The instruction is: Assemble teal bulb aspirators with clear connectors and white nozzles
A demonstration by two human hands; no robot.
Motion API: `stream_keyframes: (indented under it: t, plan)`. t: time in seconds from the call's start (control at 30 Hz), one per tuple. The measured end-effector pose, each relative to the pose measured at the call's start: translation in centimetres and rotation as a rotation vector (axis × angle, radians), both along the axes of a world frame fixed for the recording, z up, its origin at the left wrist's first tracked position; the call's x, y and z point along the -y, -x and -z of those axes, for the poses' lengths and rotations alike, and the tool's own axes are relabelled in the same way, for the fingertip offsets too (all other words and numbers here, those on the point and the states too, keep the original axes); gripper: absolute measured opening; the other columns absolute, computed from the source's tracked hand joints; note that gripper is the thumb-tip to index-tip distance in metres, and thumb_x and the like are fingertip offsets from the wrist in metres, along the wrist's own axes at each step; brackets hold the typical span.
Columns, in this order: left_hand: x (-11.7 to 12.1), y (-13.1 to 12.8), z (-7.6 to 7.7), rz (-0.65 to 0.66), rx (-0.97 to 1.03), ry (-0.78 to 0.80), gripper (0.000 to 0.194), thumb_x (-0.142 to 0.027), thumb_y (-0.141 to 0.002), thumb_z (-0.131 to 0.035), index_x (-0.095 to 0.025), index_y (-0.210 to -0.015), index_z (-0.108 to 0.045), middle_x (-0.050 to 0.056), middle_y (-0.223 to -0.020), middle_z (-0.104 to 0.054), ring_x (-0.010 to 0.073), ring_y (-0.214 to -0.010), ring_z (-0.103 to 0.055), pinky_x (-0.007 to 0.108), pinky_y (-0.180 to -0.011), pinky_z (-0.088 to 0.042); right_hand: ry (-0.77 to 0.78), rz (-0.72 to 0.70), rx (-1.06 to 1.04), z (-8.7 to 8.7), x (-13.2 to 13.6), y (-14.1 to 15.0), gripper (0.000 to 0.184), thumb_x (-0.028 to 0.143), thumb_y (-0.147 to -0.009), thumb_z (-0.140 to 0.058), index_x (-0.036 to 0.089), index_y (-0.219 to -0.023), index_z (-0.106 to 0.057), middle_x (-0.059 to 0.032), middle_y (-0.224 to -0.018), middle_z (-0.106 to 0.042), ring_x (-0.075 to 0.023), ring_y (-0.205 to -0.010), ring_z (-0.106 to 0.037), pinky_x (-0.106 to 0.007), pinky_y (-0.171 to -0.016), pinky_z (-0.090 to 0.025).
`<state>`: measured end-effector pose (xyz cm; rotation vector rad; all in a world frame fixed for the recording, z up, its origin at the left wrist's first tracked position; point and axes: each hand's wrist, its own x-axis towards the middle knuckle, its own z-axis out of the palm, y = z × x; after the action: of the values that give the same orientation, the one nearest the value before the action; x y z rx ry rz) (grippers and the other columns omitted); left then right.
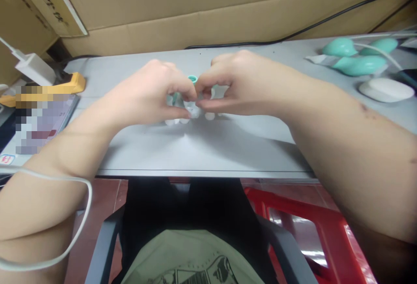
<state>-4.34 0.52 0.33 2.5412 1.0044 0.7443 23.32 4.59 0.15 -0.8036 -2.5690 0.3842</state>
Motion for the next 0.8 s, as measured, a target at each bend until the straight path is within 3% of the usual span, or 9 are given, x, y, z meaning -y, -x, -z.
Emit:
stream_keyframes:
  t: [0.1,0.2,0.3,0.4,0.53,0.6,0.7,0.8]
  plan:
    - [0.4,-0.1,-0.3,-0.042,0.163,-0.011,0.008,-0.039,-0.098,-0.095,-0.037,-0.097,-0.102,0.005,-0.092,-0.086,0.0323,-0.094,-0.078,0.048,-0.096,-0.060,-0.013,0.006,0.121,-0.1,0.2,0.7,0.021,0.011,-0.096,-0.087,0.031,-0.089,-0.086,-0.0038,-0.082,-0.080,-0.0316,-0.092,-0.072,-0.044,-0.084,-0.049]
    - [0.5,0.0,-0.1,-0.157,0.255,0.028,0.006,-0.041,-0.095,-0.102,-0.035,-0.097,-0.101,0.007,-0.094,-0.086,0.0363,-0.102,-0.081,0.050,-0.106,-0.066,-0.033,-0.015,0.172,0.5,0.0,1.2,0.021,0.011,-0.103,-0.081,0.029,-0.093,-0.088,-0.0056,-0.081,-0.079,-0.0331,-0.099,-0.071,-0.044,-0.088,-0.048]
    - [0.2,0.4,0.2,-0.209,0.351,0.024,0.011,-0.042,-0.098,-0.102,-0.032,-0.103,-0.101,0.011,-0.103,-0.089,0.0405,-0.108,-0.082,0.059,-0.113,-0.068,0.001,-0.063,0.018,0.7,-0.1,1.0,0.018,0.022,-0.106,-0.081,0.033,-0.094,-0.089,-0.0039,-0.088,-0.084,-0.0331,-0.102,-0.074,-0.046,-0.092,-0.055]
    - [0.0,0.7,0.1,-0.151,0.436,0.024,0.017,-0.053,-0.104,-0.101,-0.038,-0.112,-0.101,0.010,-0.121,-0.095,0.0411,-0.107,-0.081,0.069,-0.113,-0.070,0.083,-0.089,-0.273,0.4,0.0,0.4,0.010,0.034,-0.103,-0.092,0.038,-0.093,-0.093,-0.0013,-0.097,-0.089,-0.0322,-0.102,-0.079,-0.048,-0.100,-0.062]
    - [0.6,0.2,-0.7,-0.100,0.590,0.303,0.032,-0.057,-0.095,-0.115,-0.032,-0.112,-0.102,0.010,-0.124,-0.098,0.0474,-0.121,-0.091,0.072,-0.117,-0.076,0.226,-0.151,-0.563,0.7,-0.6,0.1,0.006,0.034,-0.098,-0.106,0.037,-0.098,-0.100,-0.0019,-0.103,-0.095,-0.0285,-0.095,-0.079,-0.046,-0.095,-0.061]
    - [1.1,-0.2,-1.0,-0.089,0.658,0.452,0.030,-0.051,-0.099,-0.112,-0.025,-0.110,-0.102,0.013,-0.116,-0.097,0.0468,-0.114,-0.096,0.068,-0.109,-0.081,0.265,-0.181,-0.625,1.2,-1.2,0.2,0.006,0.037,-0.100,-0.109,0.037,-0.104,-0.103,-0.0025,-0.107,-0.096,-0.0280,-0.094,-0.080,-0.046,-0.091,-0.059]
    - [1.4,-0.4,-1.1,-0.057,0.643,0.566,0.018,-0.034,-0.098,-0.111,-0.022,-0.105,-0.100,0.014,-0.109,-0.095,0.0400,-0.097,-0.099,0.060,-0.097,-0.085,0.221,-0.161,-0.674,2.0,-1.6,0.5,0.009,0.037,-0.101,-0.111,0.037,-0.107,-0.104,-0.0028,-0.106,-0.094,-0.0264,-0.091,-0.080,-0.045,-0.087,-0.058]
    - [1.4,-0.2,-1.1,-0.114,0.659,0.590,0.022,-0.027,-0.096,-0.115,-0.023,-0.111,-0.100,0.010,-0.102,-0.094,0.0397,-0.099,-0.100,0.065,-0.107,-0.087,0.105,-0.067,-0.719,2.2,-1.1,0.8,0.013,0.030,-0.099,-0.108,0.036,-0.109,-0.102,-0.0036,-0.105,-0.091,-0.0258,-0.090,-0.076,-0.044,-0.089,-0.060]
